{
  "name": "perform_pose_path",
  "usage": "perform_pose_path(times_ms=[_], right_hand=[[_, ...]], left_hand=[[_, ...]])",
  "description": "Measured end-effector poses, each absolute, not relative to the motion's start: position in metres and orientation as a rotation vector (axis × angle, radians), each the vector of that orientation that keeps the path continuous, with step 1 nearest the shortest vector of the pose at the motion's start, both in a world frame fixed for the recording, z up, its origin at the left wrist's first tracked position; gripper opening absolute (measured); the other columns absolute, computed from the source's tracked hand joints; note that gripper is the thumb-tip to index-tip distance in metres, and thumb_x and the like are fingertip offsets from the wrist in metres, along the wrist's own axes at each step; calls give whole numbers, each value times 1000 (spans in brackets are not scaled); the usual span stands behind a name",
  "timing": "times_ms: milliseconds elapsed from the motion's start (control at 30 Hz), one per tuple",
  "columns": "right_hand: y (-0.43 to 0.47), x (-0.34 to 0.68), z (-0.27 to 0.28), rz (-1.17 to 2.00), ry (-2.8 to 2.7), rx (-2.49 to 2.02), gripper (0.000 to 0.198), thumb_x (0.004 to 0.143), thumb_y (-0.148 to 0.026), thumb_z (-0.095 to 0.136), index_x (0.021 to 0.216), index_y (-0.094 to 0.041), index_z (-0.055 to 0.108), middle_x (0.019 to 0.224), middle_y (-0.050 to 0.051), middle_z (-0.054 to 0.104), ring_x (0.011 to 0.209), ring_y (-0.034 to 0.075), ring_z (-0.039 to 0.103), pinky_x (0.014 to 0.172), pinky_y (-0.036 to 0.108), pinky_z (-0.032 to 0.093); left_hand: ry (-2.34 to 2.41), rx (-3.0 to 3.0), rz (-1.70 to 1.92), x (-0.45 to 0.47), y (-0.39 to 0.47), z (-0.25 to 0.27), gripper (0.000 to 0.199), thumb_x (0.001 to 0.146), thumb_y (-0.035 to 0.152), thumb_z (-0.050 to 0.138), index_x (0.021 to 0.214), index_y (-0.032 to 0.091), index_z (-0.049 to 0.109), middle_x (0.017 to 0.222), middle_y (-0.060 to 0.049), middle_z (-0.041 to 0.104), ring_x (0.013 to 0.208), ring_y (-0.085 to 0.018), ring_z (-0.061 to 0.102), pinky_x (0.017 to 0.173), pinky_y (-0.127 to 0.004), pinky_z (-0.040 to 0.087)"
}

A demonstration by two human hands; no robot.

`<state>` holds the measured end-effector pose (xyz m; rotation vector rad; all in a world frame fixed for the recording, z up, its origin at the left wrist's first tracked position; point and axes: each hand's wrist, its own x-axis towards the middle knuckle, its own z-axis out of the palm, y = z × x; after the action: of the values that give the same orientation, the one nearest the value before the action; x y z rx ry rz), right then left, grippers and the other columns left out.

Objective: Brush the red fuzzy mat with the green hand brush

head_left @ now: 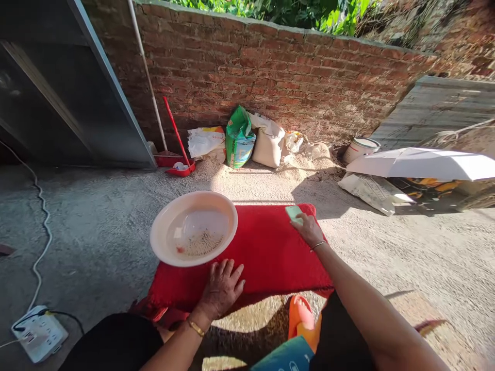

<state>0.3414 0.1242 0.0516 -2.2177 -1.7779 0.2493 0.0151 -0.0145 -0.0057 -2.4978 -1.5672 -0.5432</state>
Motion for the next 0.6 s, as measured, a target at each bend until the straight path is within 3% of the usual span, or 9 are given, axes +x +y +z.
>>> perform_pose_path(times_ms=[167, 267, 400, 600], right_hand=[[99, 233, 42, 165, -2361, -1785, 40, 86, -54, 52, 116, -28, 57, 105, 6, 54, 88, 18, 56, 77, 29, 40], [104, 227, 43, 125, -2421, -1798, 40, 87, -53, 52, 116, -28, 57, 107, 7, 53, 92, 19, 55, 81, 31, 40], [119, 290, 50, 178, -2170, -2125, 41, 87, -51, 52, 120, -28, 56, 108, 7, 53, 93, 21, 59, 80, 32, 42], [106, 418, 59, 299, -1362, -2662, 49, 86, -55, 45, 122, -24, 54, 111, 12, 54, 99, 25, 61, 83, 40, 46]], left_hand=[[-1552, -2491, -523, 14, -13, -6, 34, 88, 39, 55, 119, 28, 63, 117, -9, 63, 109, -27, 52, 95, -45, 34], [-1527, -2494, -506, 14, -12, -5, 34, 89, 36, 53, 120, 27, 63, 117, -9, 62, 109, -27, 52, 95, -45, 34], [-1514, -2484, -534, 14, -13, -4, 33, 88, 34, 54, 119, 27, 63, 117, -9, 62, 108, -27, 52, 95, -46, 34], [-1554, -2494, -563, 16, -15, -7, 35, 87, 38, 55, 120, 29, 62, 120, -9, 61, 111, -27, 50, 98, -47, 32]])
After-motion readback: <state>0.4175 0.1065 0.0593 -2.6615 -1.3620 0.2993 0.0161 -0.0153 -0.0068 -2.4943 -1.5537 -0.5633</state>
